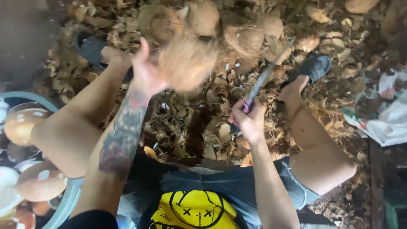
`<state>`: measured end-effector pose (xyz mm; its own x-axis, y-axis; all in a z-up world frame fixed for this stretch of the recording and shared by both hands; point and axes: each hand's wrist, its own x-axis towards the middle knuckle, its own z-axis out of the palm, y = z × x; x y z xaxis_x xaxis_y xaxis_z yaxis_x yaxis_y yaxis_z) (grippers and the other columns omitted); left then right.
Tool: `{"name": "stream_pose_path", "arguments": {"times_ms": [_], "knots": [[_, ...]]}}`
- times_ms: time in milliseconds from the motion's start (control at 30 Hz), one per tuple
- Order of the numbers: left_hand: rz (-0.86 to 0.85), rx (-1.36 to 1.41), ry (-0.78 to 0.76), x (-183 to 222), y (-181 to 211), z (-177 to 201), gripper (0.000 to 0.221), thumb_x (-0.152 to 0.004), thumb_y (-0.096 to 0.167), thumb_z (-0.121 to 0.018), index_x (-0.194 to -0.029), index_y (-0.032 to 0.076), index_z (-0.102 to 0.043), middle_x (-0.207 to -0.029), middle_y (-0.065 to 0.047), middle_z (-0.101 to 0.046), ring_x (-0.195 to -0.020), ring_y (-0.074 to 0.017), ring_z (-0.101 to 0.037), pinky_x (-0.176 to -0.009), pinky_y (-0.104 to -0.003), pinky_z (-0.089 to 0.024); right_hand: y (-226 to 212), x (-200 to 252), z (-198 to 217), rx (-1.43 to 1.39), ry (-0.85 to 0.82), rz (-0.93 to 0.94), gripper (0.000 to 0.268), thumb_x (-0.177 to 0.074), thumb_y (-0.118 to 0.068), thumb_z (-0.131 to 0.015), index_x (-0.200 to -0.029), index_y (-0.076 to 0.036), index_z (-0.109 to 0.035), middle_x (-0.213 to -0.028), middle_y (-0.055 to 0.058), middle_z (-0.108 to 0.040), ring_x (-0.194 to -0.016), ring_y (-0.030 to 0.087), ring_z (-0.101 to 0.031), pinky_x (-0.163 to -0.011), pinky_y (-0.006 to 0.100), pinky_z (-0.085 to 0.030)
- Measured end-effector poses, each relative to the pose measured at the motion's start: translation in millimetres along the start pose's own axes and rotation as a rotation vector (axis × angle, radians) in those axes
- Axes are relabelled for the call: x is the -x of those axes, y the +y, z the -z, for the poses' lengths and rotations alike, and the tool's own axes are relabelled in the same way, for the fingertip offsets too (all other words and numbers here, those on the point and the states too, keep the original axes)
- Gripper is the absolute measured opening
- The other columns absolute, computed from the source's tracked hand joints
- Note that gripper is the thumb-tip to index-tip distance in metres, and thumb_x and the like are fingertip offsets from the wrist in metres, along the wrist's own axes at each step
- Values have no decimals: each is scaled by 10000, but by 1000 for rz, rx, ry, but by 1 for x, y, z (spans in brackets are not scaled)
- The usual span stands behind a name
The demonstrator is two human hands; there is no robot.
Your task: Peeling the fibrous husk from coconuts and cleaning the inner shell using a knife.
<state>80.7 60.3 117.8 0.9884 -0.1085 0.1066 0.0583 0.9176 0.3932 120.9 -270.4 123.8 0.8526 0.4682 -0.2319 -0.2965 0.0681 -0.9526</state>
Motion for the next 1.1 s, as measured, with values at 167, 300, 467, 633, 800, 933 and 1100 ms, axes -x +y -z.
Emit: {"name": "stream_pose_path", "arguments": {"times_ms": [167,300,467,633,800,933,1100], "knots": [[287,-162,832,103,-52,96,585,-870,443,-817,-1251,11,-713,-1177,-195,-772,-1009,-351,-776,-992,-507,-624,-54,44,-43,-206,-304,410,179,-811,169,-529,-764,5,-580,-581,221,-624,-434,307,-681,-448,429,-655],[274,-388,815,118,-94,118,485,-778,279,-920,-1177,53,-763,-1158,-186,-766,-1051,-382,-766,-906,-480,-645,-98,74,-63,-390,-525,573,152,-843,47,-640,-952,-24,-561,-737,282,-648,-659,412,-732,-640,496,-651],[130,-880,953,87,-101,85,807,-588,271,-1035,-1324,236,-707,-1309,-159,-709,-1202,-368,-683,-985,-482,-587,26,59,-45,299,-181,667,170,-953,-87,-661,-1118,-48,-663,-1016,58,-699,-767,149,-622,-683,253,-495],[95,-986,886,89,-95,96,739,-613,183,-1004,-1289,288,-722,-1260,-72,-734,-1220,-250,-663,-1033,-387,-518,95,46,-38,729,-212,-584,253,-843,-274,-558,-850,-50,-676,-815,188,-665,-797,310,-661,-775,433,-487],[48,-935,898,94,-99,102,801,-498,194,-1074,-1230,260,-756,-1187,-62,-756,-1130,-219,-689,-985,-349,-543,76,37,-37,493,-65,-315,580,-980,-239,-564,-433,-64,-642,-395,115,-579,-363,196,-557,-488,303,-474],[28,-585,784,92,-89,61,739,-654,173,-910,-1356,193,-682,-1265,-124,-725,-1158,-301,-703,-938,-450,-609,127,6,-10,815,39,-441,286,-877,-272,-652,-1024,-28,-680,-899,254,-718,-1009,402,-709,-897,564,-507],[48,-308,571,93,-90,68,774,-727,171,-738,-1482,127,-576,-1348,-160,-698,-1235,-339,-684,-1031,-527,-573,199,-15,34,1018,-128,-580,409,-895,-258,-609,-1126,40,-766,-1047,316,-755,-1099,521,-711,-906,621,-582]]}}
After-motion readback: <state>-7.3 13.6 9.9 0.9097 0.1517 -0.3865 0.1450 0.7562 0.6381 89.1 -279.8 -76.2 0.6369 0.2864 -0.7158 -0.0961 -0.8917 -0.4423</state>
